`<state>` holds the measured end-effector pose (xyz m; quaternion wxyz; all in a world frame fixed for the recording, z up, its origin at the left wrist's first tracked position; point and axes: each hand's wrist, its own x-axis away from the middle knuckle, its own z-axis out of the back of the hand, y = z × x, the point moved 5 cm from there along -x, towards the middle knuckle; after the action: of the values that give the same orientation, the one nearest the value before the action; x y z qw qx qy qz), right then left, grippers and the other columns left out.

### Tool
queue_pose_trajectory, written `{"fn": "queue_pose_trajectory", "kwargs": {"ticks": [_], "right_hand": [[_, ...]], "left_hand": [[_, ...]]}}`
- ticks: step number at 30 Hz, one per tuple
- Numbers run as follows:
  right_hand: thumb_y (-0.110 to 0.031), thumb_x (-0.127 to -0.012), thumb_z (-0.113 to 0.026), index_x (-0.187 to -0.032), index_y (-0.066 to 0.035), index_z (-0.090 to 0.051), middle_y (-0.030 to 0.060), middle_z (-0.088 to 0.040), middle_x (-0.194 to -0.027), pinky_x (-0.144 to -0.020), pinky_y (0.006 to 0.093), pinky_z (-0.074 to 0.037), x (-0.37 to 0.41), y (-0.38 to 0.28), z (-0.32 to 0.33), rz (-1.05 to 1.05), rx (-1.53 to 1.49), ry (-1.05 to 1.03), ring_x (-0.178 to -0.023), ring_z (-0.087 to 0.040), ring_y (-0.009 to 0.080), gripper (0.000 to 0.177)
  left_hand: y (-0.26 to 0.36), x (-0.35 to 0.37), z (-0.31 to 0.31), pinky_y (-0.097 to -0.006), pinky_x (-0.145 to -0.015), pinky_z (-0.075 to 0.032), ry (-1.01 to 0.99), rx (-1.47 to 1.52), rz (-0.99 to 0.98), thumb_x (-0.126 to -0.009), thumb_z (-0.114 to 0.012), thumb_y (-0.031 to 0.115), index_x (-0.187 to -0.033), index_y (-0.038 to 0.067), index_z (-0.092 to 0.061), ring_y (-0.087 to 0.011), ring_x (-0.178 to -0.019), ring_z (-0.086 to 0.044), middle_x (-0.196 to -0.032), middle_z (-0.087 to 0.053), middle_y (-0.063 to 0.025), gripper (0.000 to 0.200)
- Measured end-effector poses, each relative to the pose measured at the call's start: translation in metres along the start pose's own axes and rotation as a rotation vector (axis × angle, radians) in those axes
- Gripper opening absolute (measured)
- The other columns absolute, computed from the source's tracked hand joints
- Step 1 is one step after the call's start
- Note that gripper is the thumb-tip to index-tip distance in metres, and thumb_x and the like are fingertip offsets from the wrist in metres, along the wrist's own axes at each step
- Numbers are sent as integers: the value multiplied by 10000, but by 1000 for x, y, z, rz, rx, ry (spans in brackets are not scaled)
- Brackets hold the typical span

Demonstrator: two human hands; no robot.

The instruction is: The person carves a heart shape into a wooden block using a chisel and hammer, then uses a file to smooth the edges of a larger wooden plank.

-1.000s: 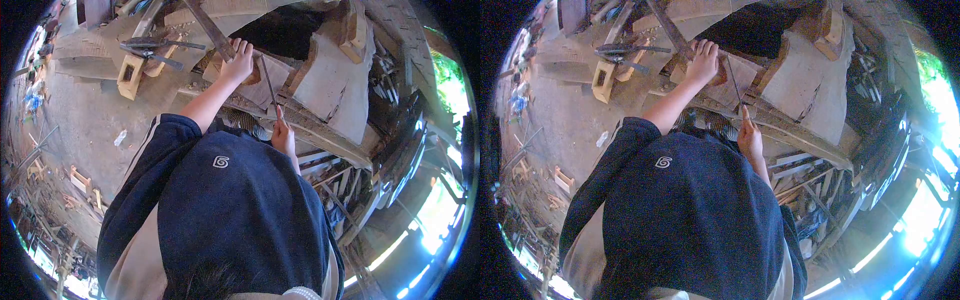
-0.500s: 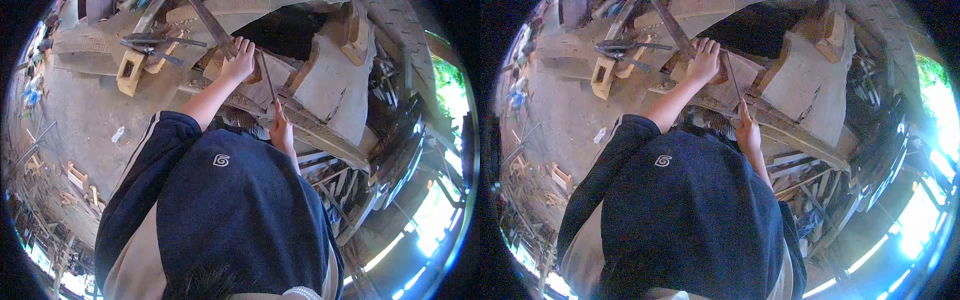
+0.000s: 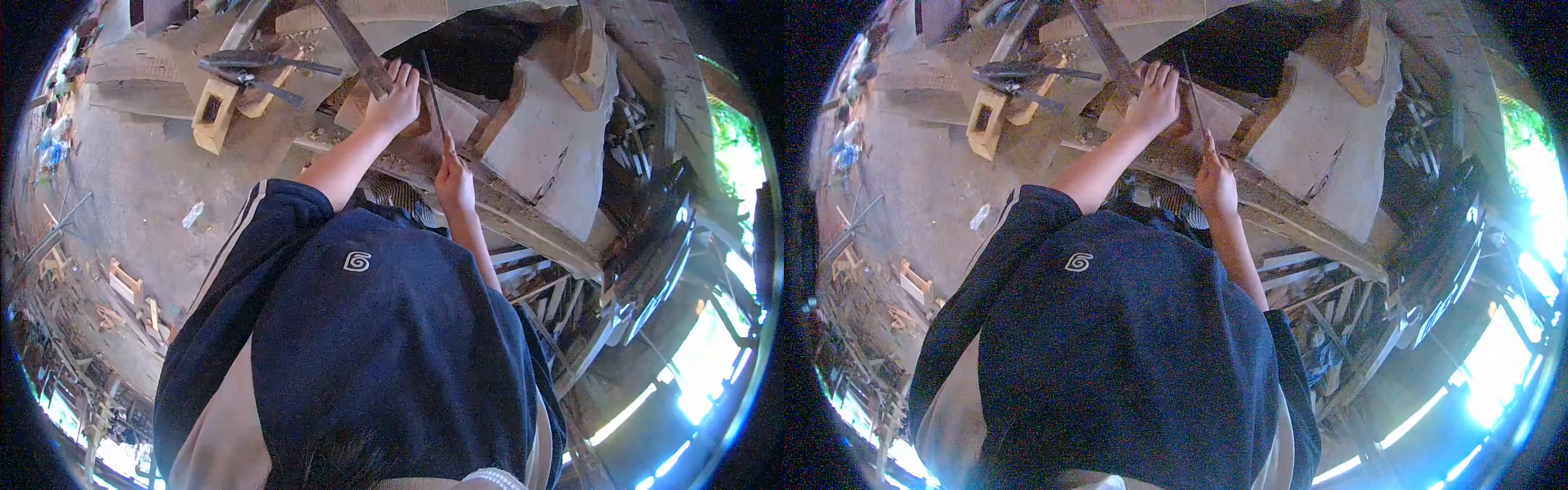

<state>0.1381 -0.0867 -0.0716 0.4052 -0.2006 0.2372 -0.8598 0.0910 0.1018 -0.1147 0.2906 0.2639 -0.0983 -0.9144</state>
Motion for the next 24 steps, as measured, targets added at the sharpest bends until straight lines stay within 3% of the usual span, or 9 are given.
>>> {"fn": "queue_pose_trajectory", "kwargs": {"ticks": [6, 8, 19, 24], "right_hand": [[-11, -903, -479, -1440, -172, -410, 289, -613, -840, -623, 403, -505, 14, 5, 10, 49, -41, 16, -725, -658, 391, 565], [-12, -869, -489, -1471, -202, -355, 241, -606, -871, -682, 470, -505, 29, 14, 11, -44, -86, -48, -766, -619, 414, 646], [-40, -911, -474, -1479, -221, -338, 215, -618, -903, -685, 475, -507, 91, 30, 29, -140, 9, -129, -768, -619, 409, 611], [-33, -908, -463, -1485, -220, -321, 207, -623, -908, -682, 488, -506, 79, 23, 32, -64, -16, -104, -780, -624, 408, 623]], "left_hand": [[0, 0, 0, -531, -1051, -324, -5, -65, 4, -811, -539, 212, -1070, -7, -555, -355, -1177, -490, -1127, -564, -174, 339], [1, 0, 0, -533, -1051, -323, -6, -48, 8, -811, -544, 208, -1068, -4, -555, -350, -1174, -490, -1115, -564, -170, 334], [1, -3, 0, -510, -1023, -351, -85, -8, 14, -905, -507, 222, -1015, 19, -547, -332, -1138, -489, -1045, -552, -145, 234], [0, 2, -7, -506, -1063, -322, 15, -83, 3, -901, -488, 242, -1141, -28, -568, -343, -1228, -451, -1228, -556, -177, 370]]}}
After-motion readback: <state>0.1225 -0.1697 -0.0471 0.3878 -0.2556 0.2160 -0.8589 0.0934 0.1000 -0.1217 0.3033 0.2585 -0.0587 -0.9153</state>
